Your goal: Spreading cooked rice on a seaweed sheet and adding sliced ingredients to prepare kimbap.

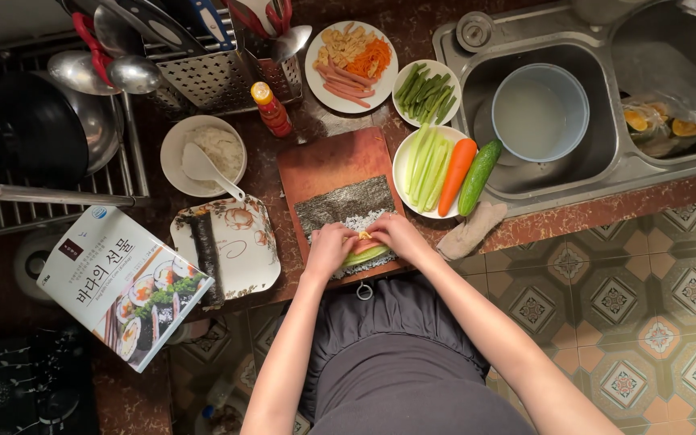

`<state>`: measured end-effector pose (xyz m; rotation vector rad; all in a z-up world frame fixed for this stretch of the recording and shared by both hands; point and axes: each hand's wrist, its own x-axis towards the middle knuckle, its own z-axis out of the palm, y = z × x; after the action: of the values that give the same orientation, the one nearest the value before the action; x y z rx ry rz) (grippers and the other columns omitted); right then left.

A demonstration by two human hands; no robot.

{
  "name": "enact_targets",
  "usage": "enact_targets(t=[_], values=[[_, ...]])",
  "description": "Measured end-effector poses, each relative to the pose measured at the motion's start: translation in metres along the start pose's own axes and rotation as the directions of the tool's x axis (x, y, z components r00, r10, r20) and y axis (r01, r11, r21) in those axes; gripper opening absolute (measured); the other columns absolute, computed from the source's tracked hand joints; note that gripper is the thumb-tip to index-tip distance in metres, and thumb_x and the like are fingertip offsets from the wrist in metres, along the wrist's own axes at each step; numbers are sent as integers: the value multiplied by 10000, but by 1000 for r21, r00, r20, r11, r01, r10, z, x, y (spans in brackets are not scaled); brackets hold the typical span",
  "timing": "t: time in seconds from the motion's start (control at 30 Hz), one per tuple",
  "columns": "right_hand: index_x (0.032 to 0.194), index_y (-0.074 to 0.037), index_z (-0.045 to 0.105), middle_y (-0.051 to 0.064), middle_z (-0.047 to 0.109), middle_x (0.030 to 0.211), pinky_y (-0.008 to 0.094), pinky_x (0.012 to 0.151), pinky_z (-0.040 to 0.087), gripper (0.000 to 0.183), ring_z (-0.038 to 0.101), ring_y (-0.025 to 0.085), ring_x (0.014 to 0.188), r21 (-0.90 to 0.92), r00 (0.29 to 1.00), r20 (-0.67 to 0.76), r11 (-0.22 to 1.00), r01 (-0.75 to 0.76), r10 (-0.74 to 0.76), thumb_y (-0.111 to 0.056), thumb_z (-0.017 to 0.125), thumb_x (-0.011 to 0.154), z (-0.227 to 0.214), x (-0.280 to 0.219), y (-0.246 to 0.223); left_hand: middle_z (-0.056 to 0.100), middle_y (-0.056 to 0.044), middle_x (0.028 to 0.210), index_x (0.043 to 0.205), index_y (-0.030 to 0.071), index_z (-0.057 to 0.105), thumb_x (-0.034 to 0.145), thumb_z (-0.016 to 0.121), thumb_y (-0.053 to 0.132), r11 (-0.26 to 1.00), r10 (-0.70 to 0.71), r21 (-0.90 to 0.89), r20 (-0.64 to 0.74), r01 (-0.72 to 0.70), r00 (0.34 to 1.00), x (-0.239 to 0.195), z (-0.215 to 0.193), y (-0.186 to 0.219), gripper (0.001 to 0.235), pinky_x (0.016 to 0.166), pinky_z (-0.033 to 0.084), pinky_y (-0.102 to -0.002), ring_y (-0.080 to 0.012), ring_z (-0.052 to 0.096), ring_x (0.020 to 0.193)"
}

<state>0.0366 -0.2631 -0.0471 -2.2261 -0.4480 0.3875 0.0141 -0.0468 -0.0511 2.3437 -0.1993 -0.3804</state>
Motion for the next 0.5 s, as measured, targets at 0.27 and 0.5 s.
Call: enact_targets(t=[0.27,0.5], values=[[1027,-66,767,125,722,1010,420,883,520,166,659,338,999,-58,999,10,997,47,-47,-149,709,896,-30,27,5,699,-58,976,976,135,769,866,718,189,1000,-16,1,-96,16,995,-1,8,3,133,935,397,-459,-276,629,1049],[1114,-64,716,139,705,1050,417,896,525,185,664,325,988,-36,928,-356,994,107,-113,-175,653,981,-109,195,20,687,-78,979,1053,108,735,903,689,174,998,-39,-60,-294,22,955,-19,2,19,170,939,398,-444,-292,624,1031]])
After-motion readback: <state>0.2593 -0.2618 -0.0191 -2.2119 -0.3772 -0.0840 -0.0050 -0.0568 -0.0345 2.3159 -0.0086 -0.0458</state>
